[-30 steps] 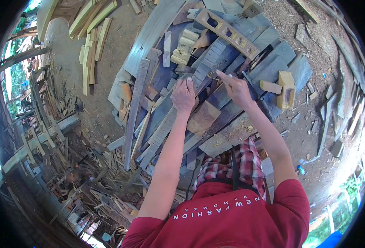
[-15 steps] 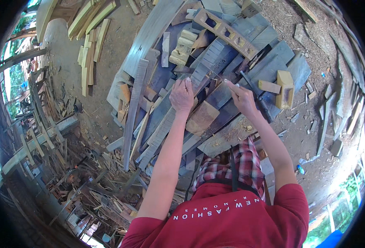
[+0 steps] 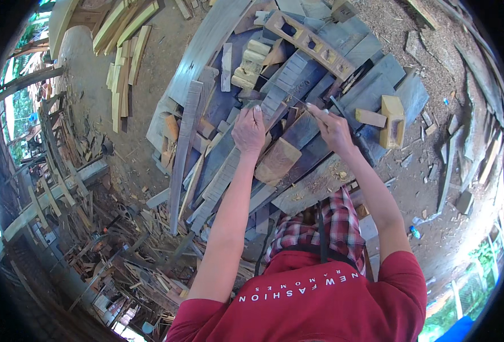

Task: Using a chisel to carve or refine a slot in a piece of wood among a pile of lumber.

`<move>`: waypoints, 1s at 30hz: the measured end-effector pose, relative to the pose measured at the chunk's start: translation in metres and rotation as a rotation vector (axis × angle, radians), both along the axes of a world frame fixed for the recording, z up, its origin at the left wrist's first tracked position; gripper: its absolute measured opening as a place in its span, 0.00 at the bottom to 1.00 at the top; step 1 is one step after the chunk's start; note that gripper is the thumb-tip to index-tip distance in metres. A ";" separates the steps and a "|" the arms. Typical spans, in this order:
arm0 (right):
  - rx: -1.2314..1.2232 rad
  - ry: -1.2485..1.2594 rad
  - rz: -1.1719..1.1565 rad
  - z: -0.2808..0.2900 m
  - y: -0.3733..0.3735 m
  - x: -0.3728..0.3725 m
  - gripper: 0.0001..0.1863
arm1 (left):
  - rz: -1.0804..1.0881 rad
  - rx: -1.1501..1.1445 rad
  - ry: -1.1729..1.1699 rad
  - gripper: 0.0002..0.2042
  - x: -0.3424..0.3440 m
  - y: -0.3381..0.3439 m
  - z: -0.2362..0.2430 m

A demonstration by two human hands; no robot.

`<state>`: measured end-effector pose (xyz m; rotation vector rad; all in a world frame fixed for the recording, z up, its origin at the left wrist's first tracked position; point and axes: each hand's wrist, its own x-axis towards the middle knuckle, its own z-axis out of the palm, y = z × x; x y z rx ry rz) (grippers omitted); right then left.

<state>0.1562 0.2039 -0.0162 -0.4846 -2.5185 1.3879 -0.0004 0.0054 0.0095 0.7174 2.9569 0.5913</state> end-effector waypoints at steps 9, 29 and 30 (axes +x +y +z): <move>0.045 -0.058 0.007 0.006 -0.006 0.000 0.27 | 0.002 -0.009 -0.001 0.18 -0.003 -0.006 -0.006; 0.033 0.059 0.003 0.007 0.002 -0.038 0.27 | -0.015 -0.011 0.022 0.17 0.003 0.006 -0.007; 0.040 0.018 0.024 0.008 0.001 -0.041 0.27 | -0.015 -0.011 0.031 0.17 0.003 0.004 -0.007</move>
